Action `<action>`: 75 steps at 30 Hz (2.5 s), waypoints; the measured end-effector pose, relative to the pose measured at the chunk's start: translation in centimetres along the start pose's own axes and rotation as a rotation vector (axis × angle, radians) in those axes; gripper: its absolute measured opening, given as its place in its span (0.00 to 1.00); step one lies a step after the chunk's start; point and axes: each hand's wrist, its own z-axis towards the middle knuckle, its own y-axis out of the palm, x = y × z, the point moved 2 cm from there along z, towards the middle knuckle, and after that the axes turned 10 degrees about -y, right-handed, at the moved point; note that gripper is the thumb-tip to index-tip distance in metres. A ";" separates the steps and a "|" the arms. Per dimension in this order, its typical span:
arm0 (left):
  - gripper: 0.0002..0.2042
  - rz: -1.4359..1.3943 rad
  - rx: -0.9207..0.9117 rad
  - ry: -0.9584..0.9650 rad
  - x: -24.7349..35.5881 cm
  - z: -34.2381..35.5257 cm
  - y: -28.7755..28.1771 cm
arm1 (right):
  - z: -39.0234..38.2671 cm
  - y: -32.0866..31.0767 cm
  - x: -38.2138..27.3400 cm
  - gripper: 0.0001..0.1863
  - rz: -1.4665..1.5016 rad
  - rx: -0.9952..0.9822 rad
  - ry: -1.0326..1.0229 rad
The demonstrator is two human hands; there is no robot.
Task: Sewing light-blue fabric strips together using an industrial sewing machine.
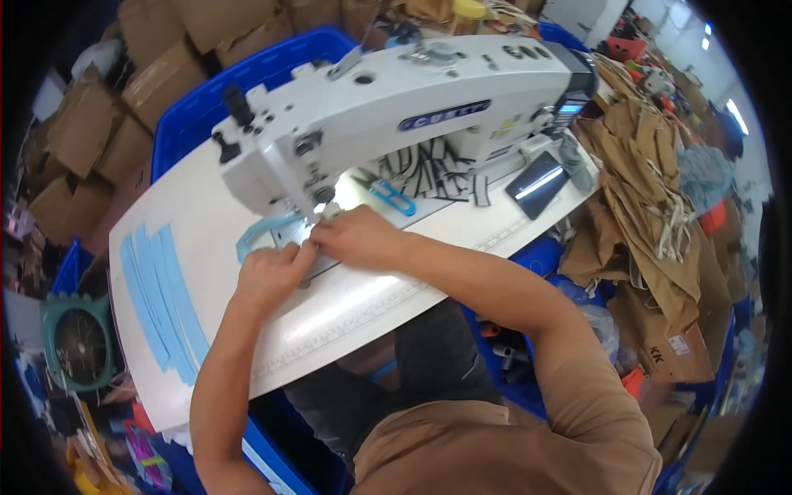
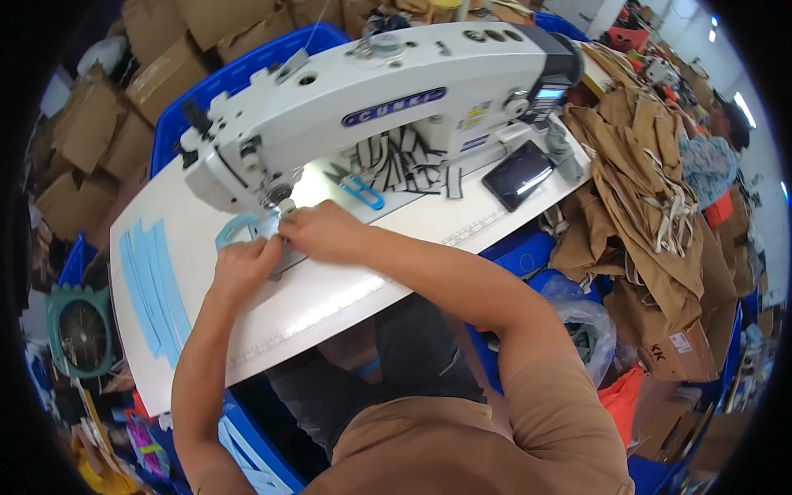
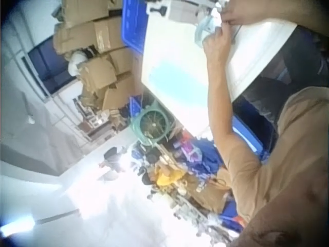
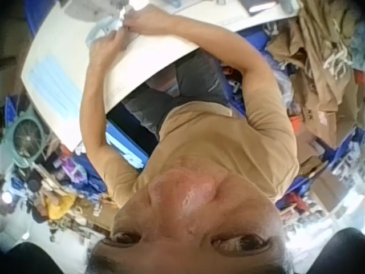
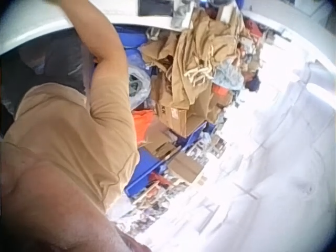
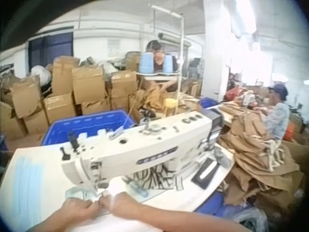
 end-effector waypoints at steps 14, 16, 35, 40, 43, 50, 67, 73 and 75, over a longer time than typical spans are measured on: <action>0.13 0.044 0.037 0.183 1.8 1.6 -0.7 | -0.3 -1.3 -0.2 0.07 -0.082 -0.081 -0.047; 0.12 0.040 0.025 0.159 2.1 1.2 -0.7 | -0.9 -1.1 -0.4 0.07 0.122 0.068 0.065; 0.05 -0.395 0.114 -0.501 4.1 -1.7 -0.8 | -2.0 -0.2 -0.9 0.05 0.050 0.267 -0.025; 0.05 -0.387 0.077 -0.443 2.9 -0.4 -1.0 | -1.7 -0.2 -0.5 0.06 -0.008 0.246 0.006; 0.05 -0.360 0.102 -0.395 2.1 -0.5 -0.1 | -1.1 -0.5 0.1 0.07 -0.015 0.183 0.022; 0.07 -0.410 0.125 -0.393 1.8 -0.2 0.6 | -1.0 -0.2 0.0 0.09 -0.104 0.169 0.061; 0.09 -0.276 0.187 -0.347 1.6 -0.1 1.0 | -0.9 0.4 0.2 0.07 -0.187 0.225 0.010; 0.09 -0.254 0.171 -0.345 1.7 0.4 1.1 | -0.8 0.1 0.2 0.06 -0.200 0.274 0.007; 0.08 -0.269 0.196 -0.354 1.7 0.4 1.1 | -0.9 0.3 0.4 0.06 -0.211 0.260 0.017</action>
